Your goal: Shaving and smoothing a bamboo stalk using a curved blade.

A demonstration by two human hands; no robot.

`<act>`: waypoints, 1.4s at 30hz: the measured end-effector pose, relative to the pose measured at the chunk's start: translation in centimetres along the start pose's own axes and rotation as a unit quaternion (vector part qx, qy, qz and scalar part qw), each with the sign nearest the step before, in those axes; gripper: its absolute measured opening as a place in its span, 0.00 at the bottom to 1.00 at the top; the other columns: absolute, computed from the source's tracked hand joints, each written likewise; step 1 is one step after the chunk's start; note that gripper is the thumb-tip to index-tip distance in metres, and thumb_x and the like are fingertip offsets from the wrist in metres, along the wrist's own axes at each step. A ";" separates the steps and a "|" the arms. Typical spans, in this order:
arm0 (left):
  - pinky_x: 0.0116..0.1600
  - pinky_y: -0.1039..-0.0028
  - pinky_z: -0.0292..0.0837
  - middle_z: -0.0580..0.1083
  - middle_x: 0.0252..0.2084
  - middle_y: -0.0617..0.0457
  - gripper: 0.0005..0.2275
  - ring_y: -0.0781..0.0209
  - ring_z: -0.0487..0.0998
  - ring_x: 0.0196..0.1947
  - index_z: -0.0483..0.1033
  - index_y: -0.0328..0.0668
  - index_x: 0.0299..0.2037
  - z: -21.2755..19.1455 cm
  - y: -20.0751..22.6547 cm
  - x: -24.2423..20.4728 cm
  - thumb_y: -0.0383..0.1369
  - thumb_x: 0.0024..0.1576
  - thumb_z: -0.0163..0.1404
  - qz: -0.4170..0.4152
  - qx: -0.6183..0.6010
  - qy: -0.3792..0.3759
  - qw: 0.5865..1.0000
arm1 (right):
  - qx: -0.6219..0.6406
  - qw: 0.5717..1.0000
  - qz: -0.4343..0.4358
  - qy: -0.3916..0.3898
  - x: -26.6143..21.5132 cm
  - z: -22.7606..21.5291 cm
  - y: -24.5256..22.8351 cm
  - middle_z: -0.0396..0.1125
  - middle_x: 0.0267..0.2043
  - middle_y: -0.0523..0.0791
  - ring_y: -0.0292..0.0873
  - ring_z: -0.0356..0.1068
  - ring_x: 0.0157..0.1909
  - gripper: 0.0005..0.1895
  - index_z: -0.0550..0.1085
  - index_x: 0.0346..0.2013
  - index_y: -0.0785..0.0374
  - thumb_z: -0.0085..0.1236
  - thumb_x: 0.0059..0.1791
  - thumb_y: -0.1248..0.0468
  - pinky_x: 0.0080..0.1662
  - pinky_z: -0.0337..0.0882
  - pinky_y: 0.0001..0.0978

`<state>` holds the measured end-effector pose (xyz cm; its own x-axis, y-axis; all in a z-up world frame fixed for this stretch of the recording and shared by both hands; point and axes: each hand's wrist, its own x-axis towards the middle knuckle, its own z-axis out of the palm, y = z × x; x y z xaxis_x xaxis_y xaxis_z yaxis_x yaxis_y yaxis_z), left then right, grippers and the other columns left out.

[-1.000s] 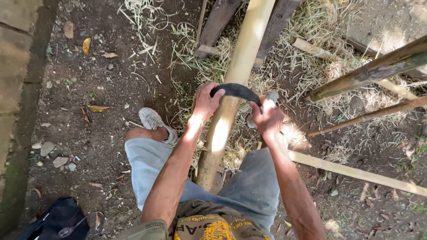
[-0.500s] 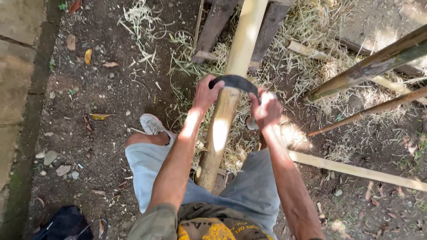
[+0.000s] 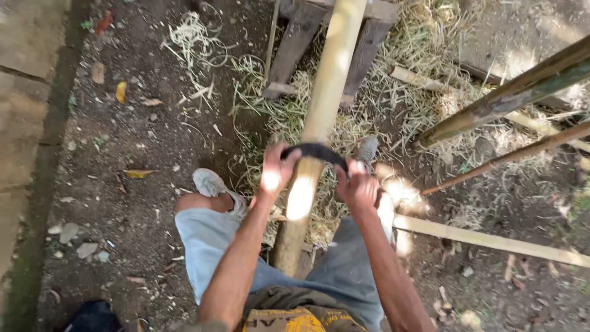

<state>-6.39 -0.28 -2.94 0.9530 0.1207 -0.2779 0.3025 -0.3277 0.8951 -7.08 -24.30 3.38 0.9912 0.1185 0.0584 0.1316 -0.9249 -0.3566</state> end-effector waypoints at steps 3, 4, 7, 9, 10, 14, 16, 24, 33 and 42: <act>0.48 0.57 0.73 0.74 0.37 0.44 0.15 0.50 0.74 0.38 0.74 0.40 0.38 -1.8 1.8 -0.9 0.45 0.60 0.52 0.011 0.036 0.015 0.999 | 0.025 0.996 -0.055 0.059 -0.5 0.2 -0.4 0.72 0.30 0.51 0.55 0.72 0.27 0.20 0.77 0.47 0.60 0.54 0.54 0.48 0.30 0.70 0.49; 0.48 0.57 0.73 0.74 0.37 0.44 0.15 0.50 0.74 0.38 0.74 0.40 0.38 -1.7 2.0 0.7 0.45 0.60 0.52 0.017 0.039 0.017 0.999 | 0.027 0.996 -0.056 0.065 1.3 -0.2 -0.7 0.72 0.30 0.51 0.55 0.72 0.27 0.20 0.77 0.47 0.60 0.54 0.54 0.48 0.30 0.70 0.49; 0.51 0.51 0.66 0.73 0.39 0.39 0.13 0.45 0.72 0.43 0.74 0.34 0.38 -1.7 3.4 4.7 0.39 0.59 0.57 0.066 0.055 0.040 0.996 | 0.074 0.997 -0.015 0.023 5.8 -2.0 -1.5 0.70 0.28 0.51 0.53 0.71 0.26 0.19 0.77 0.48 0.60 0.54 0.55 0.48 0.28 0.70 0.48; 0.49 0.52 0.63 0.73 0.37 0.42 0.13 0.48 0.71 0.42 0.74 0.33 0.37 -1.4 3.9 5.5 0.37 0.55 0.61 0.101 0.087 0.067 0.989 | 0.111 0.994 0.015 -0.012 6.9 -2.6 -1.6 0.70 0.27 0.50 0.51 0.72 0.25 0.21 0.78 0.47 0.60 0.55 0.55 0.46 0.28 0.69 0.46; 0.49 0.52 0.63 0.73 0.37 0.42 0.13 0.48 0.71 0.42 0.74 0.33 0.37 -1.6 4.7 5.3 0.37 0.55 0.61 0.104 0.088 0.065 0.989 | 0.110 0.994 0.018 -0.010 6.6 -2.1 -1.3 0.70 0.27 0.50 0.51 0.72 0.25 0.21 0.78 0.47 0.60 0.55 0.55 0.46 0.28 0.69 0.46; 0.42 0.61 0.67 0.71 0.33 0.50 0.13 0.57 0.70 0.35 0.72 0.38 0.34 -2.8 5.7 2.4 0.39 0.55 0.59 0.028 0.069 0.016 0.997 | 0.112 0.993 0.025 0.023 3.0 0.4 -0.7 0.72 0.29 0.48 0.49 0.72 0.25 0.23 0.77 0.45 0.61 0.51 0.57 0.44 0.28 0.70 0.40; 0.41 0.63 0.68 0.70 0.31 0.52 0.12 0.58 0.69 0.34 0.72 0.40 0.34 -3.3 5.9 1.6 0.40 0.55 0.58 0.018 0.051 0.006 0.999 | 0.091 0.995 0.009 0.050 2.3 0.7 -0.6 0.72 0.29 0.48 0.48 0.72 0.25 0.23 0.77 0.46 0.62 0.50 0.57 0.44 0.28 0.71 0.38; 0.34 0.67 0.65 0.67 0.25 0.56 0.13 0.65 0.67 0.26 0.70 0.38 0.28 -1.9 3.4 5.8 0.35 0.56 0.61 0.012 0.079 0.029 0.996 | 0.155 0.975 0.106 -0.115 6.8 -2.8 -2.7 0.73 0.24 0.46 0.45 0.69 0.21 0.21 0.78 0.47 0.57 0.47 0.58 0.45 0.26 0.67 0.39; 0.37 0.61 0.72 0.71 0.27 0.53 0.09 0.59 0.72 0.27 0.73 0.42 0.32 -2.8 6.9 1.8 0.37 0.55 0.58 -0.041 0.020 0.023 0.999 | 0.089 0.996 0.020 0.006 4.3 -1.3 -0.9 0.71 0.27 0.46 0.46 0.70 0.22 0.25 0.75 0.52 0.62 0.53 0.55 0.44 0.28 0.70 0.40; 0.50 0.53 0.62 0.74 0.32 0.47 0.14 0.48 0.74 0.36 0.74 0.38 0.31 -0.8 5.8 4.3 0.42 0.53 0.58 0.087 0.120 0.113 0.982 | 0.127 0.982 0.140 -0.009 5.3 2.0 1.2 0.69 0.22 0.44 0.47 0.69 0.24 0.25 0.78 0.31 0.61 0.56 0.53 0.42 0.32 0.67 0.44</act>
<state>-0.51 -0.90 1.37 0.9706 0.2399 -0.0185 0.1561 -0.5693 0.8072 -1.69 -24.05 1.39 0.9889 -0.1187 -0.0898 -0.1488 -0.8022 -0.5782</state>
